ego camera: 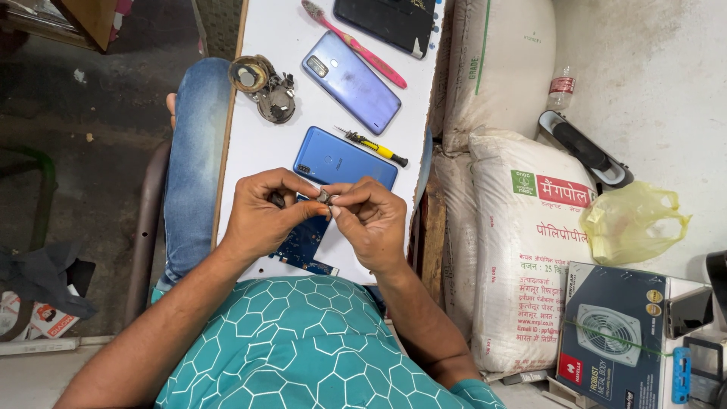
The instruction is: The person sits at a small white work board and repairs a disassembled smartphone, picking up and fitting small components and screws onto the exposed motherboard by hand. They use a screwdriver on the board and handle the phone body, battery, and back cover while working through the parts laid out on the board.
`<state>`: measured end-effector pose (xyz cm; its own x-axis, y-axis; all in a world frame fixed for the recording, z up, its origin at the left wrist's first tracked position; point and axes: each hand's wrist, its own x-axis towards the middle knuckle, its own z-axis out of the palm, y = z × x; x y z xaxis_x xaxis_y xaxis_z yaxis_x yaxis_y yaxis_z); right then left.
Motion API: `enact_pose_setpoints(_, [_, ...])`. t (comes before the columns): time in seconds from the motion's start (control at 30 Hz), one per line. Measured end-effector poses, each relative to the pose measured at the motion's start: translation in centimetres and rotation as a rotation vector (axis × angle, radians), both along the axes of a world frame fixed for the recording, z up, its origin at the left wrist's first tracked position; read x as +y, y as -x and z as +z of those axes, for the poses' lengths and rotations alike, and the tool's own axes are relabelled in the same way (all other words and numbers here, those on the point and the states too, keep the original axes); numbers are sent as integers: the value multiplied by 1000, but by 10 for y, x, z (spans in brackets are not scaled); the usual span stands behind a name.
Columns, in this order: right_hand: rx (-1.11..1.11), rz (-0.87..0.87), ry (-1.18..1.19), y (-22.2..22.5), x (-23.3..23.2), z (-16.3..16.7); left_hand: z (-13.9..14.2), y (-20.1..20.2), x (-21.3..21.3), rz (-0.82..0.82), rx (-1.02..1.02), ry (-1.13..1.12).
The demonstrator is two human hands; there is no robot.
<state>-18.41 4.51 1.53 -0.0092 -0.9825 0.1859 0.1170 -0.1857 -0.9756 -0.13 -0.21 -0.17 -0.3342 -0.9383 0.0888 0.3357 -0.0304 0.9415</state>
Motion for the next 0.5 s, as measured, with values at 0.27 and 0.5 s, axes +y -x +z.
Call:
enact_pose_setpoints(0.27, [-247, 128, -89, 7, -7, -10, 0, 0, -1, -24, -13, -16])
enact_pose_setpoints(0.5, [21, -47, 86, -5, 6, -11, 0, 0, -3, -37, -25, -46])
